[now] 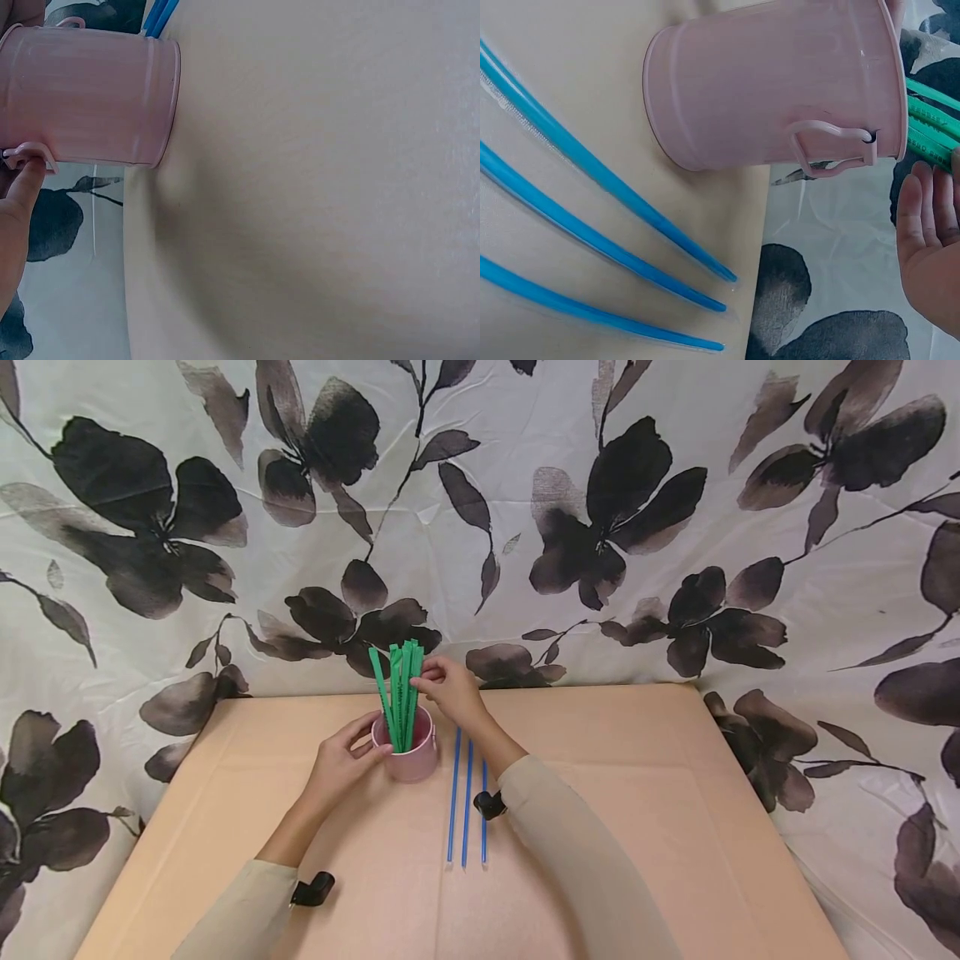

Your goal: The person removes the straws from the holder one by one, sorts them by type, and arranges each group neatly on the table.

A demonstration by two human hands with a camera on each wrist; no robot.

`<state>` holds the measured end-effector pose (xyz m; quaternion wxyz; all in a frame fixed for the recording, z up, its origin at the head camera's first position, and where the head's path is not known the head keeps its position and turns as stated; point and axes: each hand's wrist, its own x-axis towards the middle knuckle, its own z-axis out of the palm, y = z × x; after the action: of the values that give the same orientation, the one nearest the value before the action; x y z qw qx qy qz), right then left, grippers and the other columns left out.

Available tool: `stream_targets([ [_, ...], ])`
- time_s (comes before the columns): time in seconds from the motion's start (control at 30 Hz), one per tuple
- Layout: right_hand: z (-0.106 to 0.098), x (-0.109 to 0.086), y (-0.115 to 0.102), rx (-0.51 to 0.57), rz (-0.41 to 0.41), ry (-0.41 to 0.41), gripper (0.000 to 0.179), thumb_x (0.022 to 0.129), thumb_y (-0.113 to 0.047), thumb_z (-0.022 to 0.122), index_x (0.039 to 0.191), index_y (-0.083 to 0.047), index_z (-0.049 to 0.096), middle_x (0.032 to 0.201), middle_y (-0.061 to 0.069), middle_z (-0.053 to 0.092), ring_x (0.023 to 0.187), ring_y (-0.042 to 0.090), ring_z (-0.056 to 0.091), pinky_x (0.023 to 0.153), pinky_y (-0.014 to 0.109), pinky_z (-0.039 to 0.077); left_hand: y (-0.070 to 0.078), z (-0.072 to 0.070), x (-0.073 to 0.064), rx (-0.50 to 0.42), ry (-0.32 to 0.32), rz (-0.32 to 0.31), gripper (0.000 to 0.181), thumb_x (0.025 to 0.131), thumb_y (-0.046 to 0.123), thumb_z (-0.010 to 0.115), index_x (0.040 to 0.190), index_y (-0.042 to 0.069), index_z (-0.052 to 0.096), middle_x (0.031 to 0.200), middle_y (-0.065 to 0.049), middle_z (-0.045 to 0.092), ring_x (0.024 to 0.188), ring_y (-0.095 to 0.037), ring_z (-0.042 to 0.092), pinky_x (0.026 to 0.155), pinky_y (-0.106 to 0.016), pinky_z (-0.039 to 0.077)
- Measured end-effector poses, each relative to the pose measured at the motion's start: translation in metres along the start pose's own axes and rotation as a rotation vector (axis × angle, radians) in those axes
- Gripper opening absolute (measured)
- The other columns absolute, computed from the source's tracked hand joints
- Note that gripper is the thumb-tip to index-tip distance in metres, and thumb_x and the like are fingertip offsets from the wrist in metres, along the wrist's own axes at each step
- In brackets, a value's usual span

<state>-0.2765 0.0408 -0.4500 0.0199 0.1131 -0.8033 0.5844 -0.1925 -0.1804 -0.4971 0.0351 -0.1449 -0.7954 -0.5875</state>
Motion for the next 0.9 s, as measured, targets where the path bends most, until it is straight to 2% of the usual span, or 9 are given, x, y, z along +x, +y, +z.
stream_targets([
  [0.2,-0.003,-0.002,0.0,0.012,-0.02,0.023,0.021,0.094,-0.012,0.077,0.109,0.001,0.07,0.097,0.015,0.073,0.082,0.019,0.074,0.072,0.028,0.067,0.001,0.0,0.0,0.0,-0.002,-0.001,0.068,0.088,0.013,0.083,0.148,0.001,0.053,0.149,-0.02,0.056,0.137,-0.039,0.055,0.107,-0.043,0.054],
  [0.4,-0.011,-0.005,-0.007,0.023,-0.053,0.021,0.017,0.096,-0.011,0.074,0.109,0.001,0.069,0.097,0.015,0.072,0.084,0.025,0.075,0.077,0.036,0.068,0.001,0.0,-0.001,0.011,-0.002,-0.019,0.067,0.089,0.014,0.083,0.148,0.001,0.053,0.149,-0.019,0.056,0.137,-0.037,0.055,0.106,-0.034,0.055],
  [0.6,-0.024,-0.008,-0.018,-0.019,-0.087,0.059,0.021,0.096,-0.014,0.075,0.112,-0.001,0.073,0.1,0.013,0.073,0.09,0.019,0.072,0.078,0.023,0.063,0.001,0.0,-0.001,0.019,0.003,-0.025,0.067,0.089,0.013,0.082,0.148,0.001,0.053,0.149,-0.02,0.055,0.137,-0.04,0.054,0.106,-0.033,0.055],
  [0.67,-0.029,-0.008,-0.021,0.021,-0.099,0.059,0.023,0.097,-0.013,0.074,0.115,0.002,0.072,0.1,0.013,0.073,0.089,0.017,0.072,0.08,0.025,0.065,0.001,0.0,0.0,0.02,0.006,-0.03,0.067,0.089,0.014,0.083,0.148,0.001,0.053,0.149,-0.021,0.055,0.138,-0.041,0.054,0.106,-0.034,0.055],
  [0.83,-0.044,-0.01,-0.032,0.196,-0.121,0.04,0.026,0.098,-0.008,0.071,0.119,0.008,0.069,0.099,0.013,0.07,0.086,0.01,0.073,0.086,0.041,0.067,0.0,0.0,0.0,0.028,0.004,-0.033,0.068,0.089,0.015,0.083,0.148,0.001,0.053,0.149,-0.02,0.055,0.138,-0.04,0.054,0.106,-0.032,0.055],
  [0.9,-0.05,-0.011,-0.037,0.238,-0.131,0.041,0.028,0.098,-0.007,0.07,0.121,0.009,0.068,0.099,0.011,0.069,0.086,0.008,0.074,0.088,0.041,0.067,0.0,0.0,0.0,0.03,0.003,-0.032,0.067,0.089,0.015,0.083,0.148,0.001,0.053,0.149,-0.02,0.055,0.138,-0.039,0.055,0.105,-0.03,0.055],
])
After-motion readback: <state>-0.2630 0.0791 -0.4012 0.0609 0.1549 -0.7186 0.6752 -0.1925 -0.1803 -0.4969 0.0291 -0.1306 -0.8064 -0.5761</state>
